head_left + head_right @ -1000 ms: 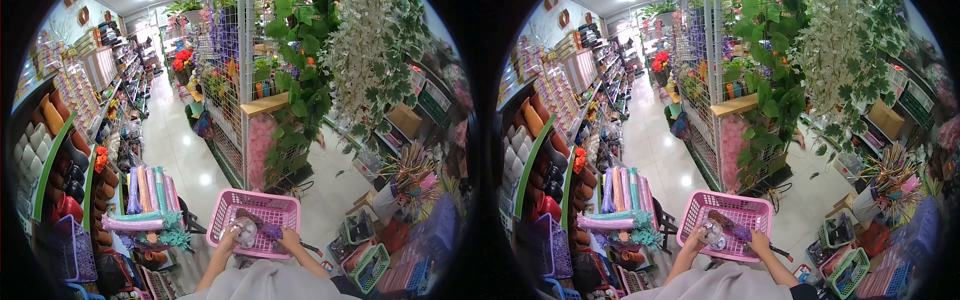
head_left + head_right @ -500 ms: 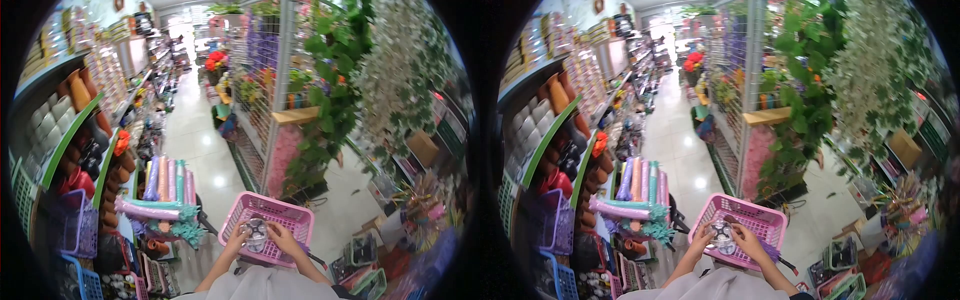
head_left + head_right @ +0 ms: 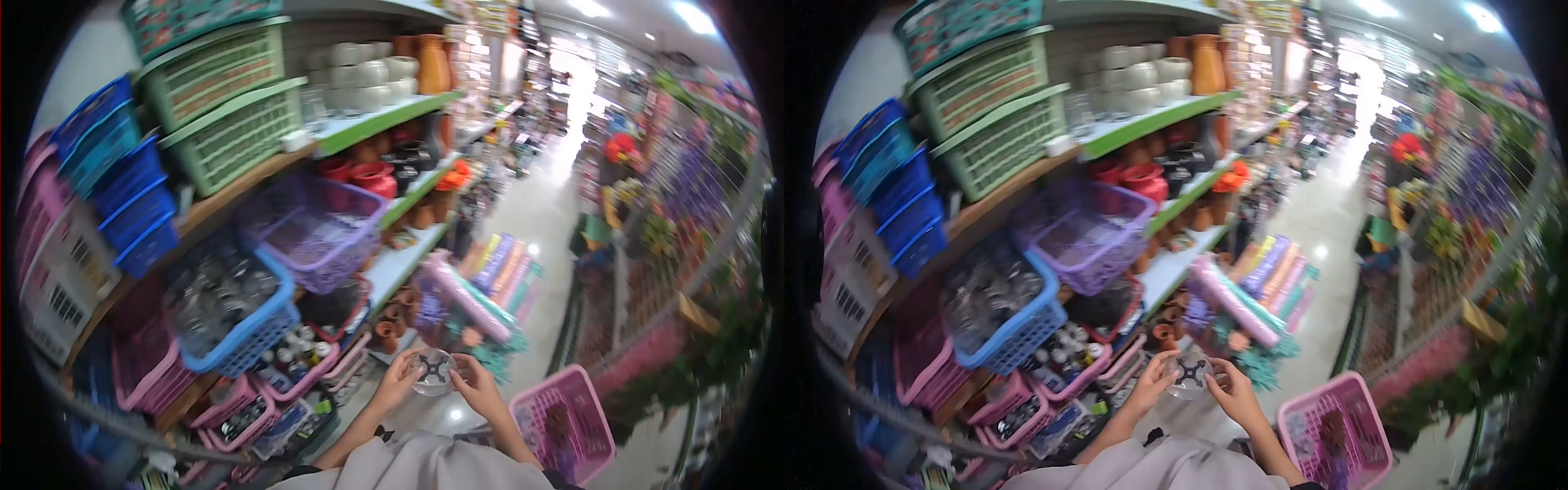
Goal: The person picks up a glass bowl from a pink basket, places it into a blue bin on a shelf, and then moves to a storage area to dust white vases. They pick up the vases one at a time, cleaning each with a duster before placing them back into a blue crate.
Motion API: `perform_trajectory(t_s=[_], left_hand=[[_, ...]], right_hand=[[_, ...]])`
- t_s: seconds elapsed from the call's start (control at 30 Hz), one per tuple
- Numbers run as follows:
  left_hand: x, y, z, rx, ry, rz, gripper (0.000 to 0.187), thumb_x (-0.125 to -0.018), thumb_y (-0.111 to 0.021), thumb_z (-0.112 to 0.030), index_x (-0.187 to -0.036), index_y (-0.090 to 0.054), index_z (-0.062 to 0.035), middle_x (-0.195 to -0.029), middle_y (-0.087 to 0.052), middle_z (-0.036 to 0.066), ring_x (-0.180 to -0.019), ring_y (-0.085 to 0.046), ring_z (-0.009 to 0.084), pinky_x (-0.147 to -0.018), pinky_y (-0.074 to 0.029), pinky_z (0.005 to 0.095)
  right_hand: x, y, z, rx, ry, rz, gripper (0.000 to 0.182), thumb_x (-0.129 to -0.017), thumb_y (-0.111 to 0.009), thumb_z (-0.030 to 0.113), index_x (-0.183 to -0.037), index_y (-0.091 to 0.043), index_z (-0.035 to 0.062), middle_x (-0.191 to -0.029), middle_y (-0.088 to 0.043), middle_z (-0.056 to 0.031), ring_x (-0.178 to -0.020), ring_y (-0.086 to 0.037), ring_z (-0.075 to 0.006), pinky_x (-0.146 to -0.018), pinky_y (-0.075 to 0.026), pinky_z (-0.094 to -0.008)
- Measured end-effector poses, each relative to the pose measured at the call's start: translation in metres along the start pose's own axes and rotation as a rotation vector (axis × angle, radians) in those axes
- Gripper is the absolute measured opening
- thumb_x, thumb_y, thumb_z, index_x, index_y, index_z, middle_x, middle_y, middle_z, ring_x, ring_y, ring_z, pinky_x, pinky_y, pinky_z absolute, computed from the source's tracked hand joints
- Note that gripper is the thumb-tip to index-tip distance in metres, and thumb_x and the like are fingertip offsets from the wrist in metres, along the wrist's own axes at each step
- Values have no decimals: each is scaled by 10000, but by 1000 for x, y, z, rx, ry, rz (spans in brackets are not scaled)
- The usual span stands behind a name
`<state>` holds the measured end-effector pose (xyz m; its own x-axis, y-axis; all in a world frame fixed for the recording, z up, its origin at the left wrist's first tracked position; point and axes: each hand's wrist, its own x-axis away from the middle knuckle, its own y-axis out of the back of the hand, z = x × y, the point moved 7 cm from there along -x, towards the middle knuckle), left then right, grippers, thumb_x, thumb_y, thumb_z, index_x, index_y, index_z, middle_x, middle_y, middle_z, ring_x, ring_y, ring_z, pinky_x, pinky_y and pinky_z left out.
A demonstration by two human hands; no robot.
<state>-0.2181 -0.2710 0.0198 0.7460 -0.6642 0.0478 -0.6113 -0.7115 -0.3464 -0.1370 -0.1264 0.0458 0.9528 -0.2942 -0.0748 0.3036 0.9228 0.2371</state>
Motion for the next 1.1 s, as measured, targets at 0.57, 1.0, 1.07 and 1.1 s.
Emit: perform_trajectory(t_s=[0.57,1.0,1.07,1.1], left_hand=[[168,206,-247,-842,-710,-871,424,-870,-580,-60,-1276,-460,-50,-1229,-536,120,-1115,-521,218,-943,-391,332],[116,267,-342,-1628,-297,-742,489,-833,-616,-168,-1302,-482,-128,-1294,-503,89,-1172,-479,307,-969,-404,388],[113,280,-333,-1605,-305,-694,484,-851,-601,-199,-1309,-471,-110,-1323,-475,99,-1201,-454,306,-991,-389,383],[112,282,-328,-1580,-306,-654,485,-869,-586,-230,-1316,-459,-91,-1352,-447,109,-1231,-429,305,-1012,-373,378]], right_hand=[[-122,-295,222,-182,664,672,460,-803,-630,11,-1242,-495,37,-1099,-572,-102,-873,-585,-146,-665,-495,-254],[-213,-361,273,250,1184,433,331,-715,-668,41,-1010,-519,37,-1020,-518,-128,-877,-583,-336,-677,-495,-393],[-211,-372,267,464,1304,404,312,-724,-649,47,-993,-490,38,-995,-517,-126,-840,-591,-327,-633,-497,-393],[-210,-378,265,508,1356,383,299,-718,-619,30,-973,-465,39,-989,-508,-125,-854,-590,-314,-600,-499,-392]])
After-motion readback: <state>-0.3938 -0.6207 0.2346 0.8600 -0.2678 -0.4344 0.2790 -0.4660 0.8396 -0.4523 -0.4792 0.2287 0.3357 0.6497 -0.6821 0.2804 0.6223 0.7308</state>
